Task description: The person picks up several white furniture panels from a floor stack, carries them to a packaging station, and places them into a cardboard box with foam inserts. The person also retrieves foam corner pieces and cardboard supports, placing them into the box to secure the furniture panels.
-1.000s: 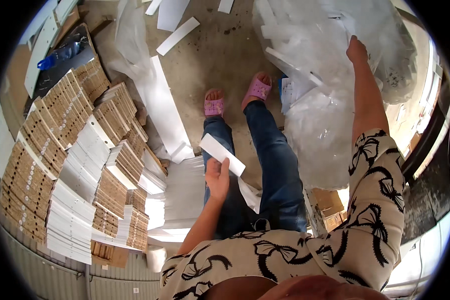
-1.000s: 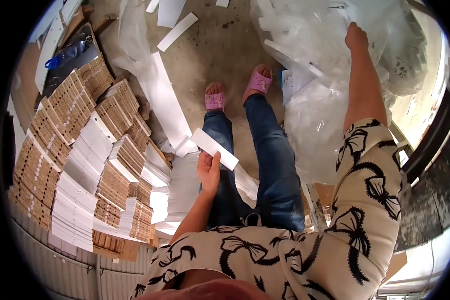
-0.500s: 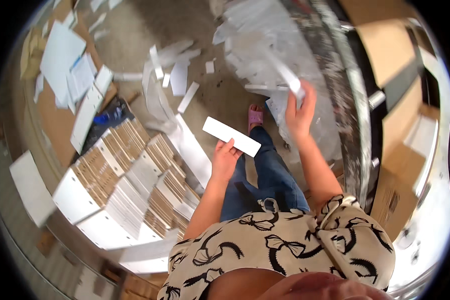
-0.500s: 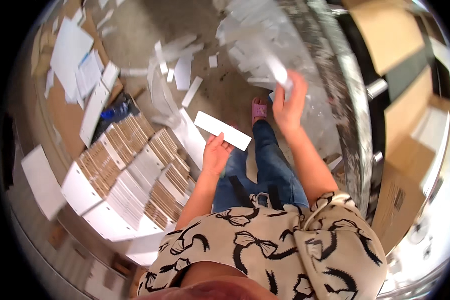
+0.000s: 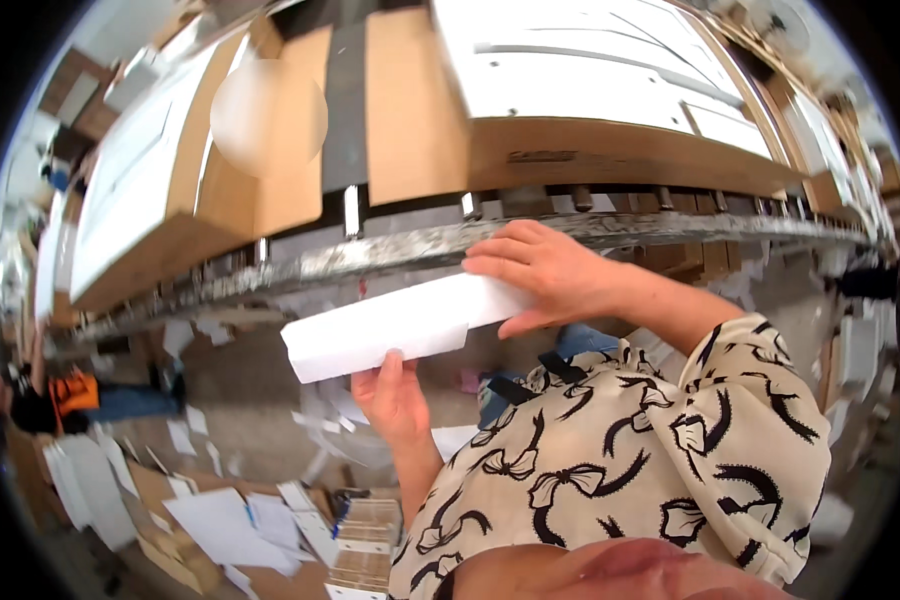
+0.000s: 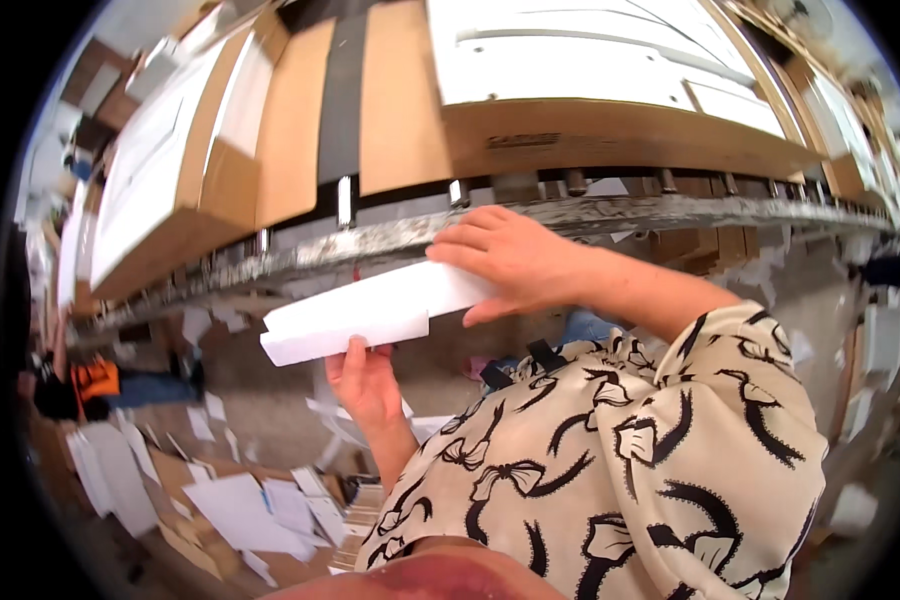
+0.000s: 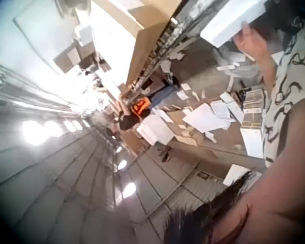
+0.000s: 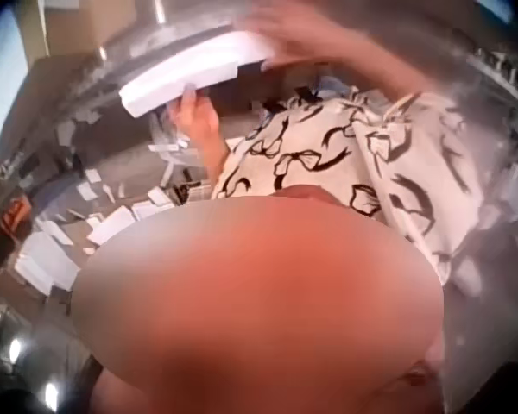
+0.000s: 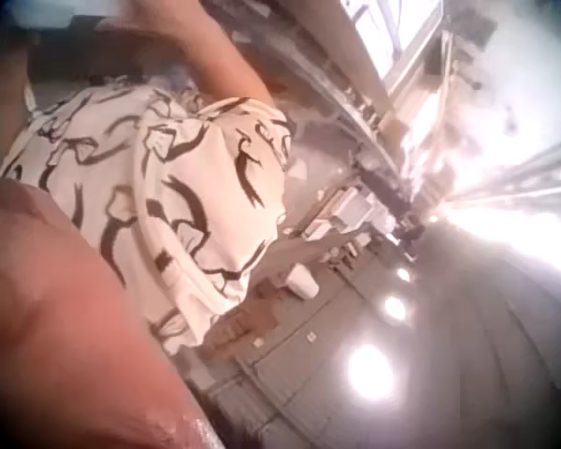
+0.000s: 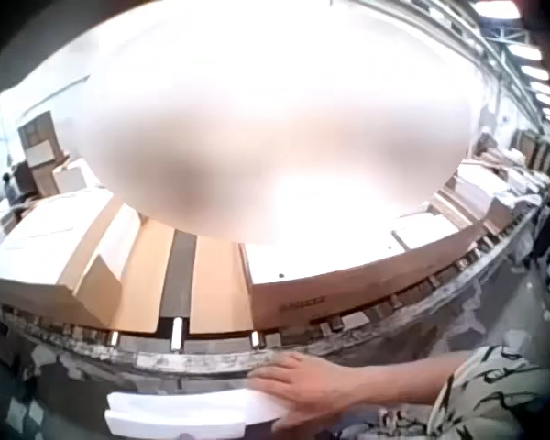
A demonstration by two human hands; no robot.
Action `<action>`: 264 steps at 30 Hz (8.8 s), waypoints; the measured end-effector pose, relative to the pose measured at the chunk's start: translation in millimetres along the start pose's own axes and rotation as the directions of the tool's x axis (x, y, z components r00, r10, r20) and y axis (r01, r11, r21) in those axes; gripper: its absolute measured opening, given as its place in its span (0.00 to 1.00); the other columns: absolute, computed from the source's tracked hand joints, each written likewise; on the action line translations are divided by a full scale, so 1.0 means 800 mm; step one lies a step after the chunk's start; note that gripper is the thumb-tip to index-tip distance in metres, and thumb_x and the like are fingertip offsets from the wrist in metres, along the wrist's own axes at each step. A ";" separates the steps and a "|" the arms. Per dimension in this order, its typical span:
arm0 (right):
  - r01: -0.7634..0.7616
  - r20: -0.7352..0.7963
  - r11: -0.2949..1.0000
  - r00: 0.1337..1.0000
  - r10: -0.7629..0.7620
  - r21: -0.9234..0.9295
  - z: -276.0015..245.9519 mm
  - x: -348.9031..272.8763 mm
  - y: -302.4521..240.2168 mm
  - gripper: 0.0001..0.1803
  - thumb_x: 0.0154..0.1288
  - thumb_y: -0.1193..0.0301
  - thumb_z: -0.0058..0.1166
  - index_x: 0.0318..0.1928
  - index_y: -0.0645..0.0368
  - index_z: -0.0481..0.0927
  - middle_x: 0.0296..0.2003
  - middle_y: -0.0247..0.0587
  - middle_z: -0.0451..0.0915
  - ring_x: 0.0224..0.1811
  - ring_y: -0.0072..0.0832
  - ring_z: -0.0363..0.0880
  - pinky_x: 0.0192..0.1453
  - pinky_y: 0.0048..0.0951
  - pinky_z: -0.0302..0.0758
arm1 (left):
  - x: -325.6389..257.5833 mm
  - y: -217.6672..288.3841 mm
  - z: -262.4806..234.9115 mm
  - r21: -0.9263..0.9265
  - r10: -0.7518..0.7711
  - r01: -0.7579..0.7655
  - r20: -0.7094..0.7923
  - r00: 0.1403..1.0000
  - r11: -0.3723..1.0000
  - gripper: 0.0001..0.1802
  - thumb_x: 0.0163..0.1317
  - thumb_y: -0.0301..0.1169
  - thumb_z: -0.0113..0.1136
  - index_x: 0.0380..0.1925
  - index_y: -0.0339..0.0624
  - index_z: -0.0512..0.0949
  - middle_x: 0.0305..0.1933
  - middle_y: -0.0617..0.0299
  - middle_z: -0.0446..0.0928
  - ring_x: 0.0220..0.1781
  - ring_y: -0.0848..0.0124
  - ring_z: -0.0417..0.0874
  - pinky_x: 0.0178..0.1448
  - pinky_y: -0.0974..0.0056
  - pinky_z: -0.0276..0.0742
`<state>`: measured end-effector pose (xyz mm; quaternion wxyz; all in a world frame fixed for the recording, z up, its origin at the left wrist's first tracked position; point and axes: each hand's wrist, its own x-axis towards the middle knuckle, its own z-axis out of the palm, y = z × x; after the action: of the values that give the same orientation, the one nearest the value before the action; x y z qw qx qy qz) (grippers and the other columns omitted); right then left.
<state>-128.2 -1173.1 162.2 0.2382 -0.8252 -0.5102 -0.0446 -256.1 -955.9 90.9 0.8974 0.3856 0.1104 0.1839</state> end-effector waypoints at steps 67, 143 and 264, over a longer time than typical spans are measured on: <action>-0.680 0.004 0.652 0.693 0.721 0.335 -0.197 -0.250 0.487 0.12 0.45 0.74 0.49 0.34 0.62 0.73 0.30 0.49 0.77 0.37 0.47 0.75 0.38 0.38 0.72 | 0.205 -0.402 0.479 0.088 -0.608 -0.995 0.788 0.094 -0.039 0.34 0.62 0.46 0.44 0.62 0.33 0.56 0.67 0.45 0.53 0.69 0.50 0.51 0.69 0.48 0.43; -0.839 0.197 -0.429 -0.383 0.902 0.335 0.072 -1.141 0.200 0.16 0.45 0.59 0.54 0.31 0.57 0.82 0.31 0.50 0.80 0.33 0.45 0.78 0.38 0.40 0.74 | 0.002 -0.577 0.738 0.669 -0.156 -0.743 0.737 0.658 0.021 0.25 0.60 0.47 0.53 0.32 0.30 0.79 0.35 0.44 0.79 0.40 0.51 0.79 0.47 0.57 0.72; -0.183 0.227 -0.690 -0.859 0.458 0.700 0.035 -1.229 0.097 0.17 0.53 0.63 0.50 0.41 0.60 0.80 0.34 0.49 0.81 0.39 0.42 0.79 0.46 0.37 0.75 | -0.379 -1.011 0.928 0.012 -0.754 -0.770 0.213 -0.622 0.638 0.17 0.51 0.46 0.60 0.36 0.49 0.79 0.34 0.57 0.79 0.41 0.58 0.79 0.45 0.56 0.71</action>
<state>-533.2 -1996.4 -200.7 0.4233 -0.5432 0.7249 0.0166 -81.3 -2078.8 18.8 0.0178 0.5881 -0.7340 -0.3392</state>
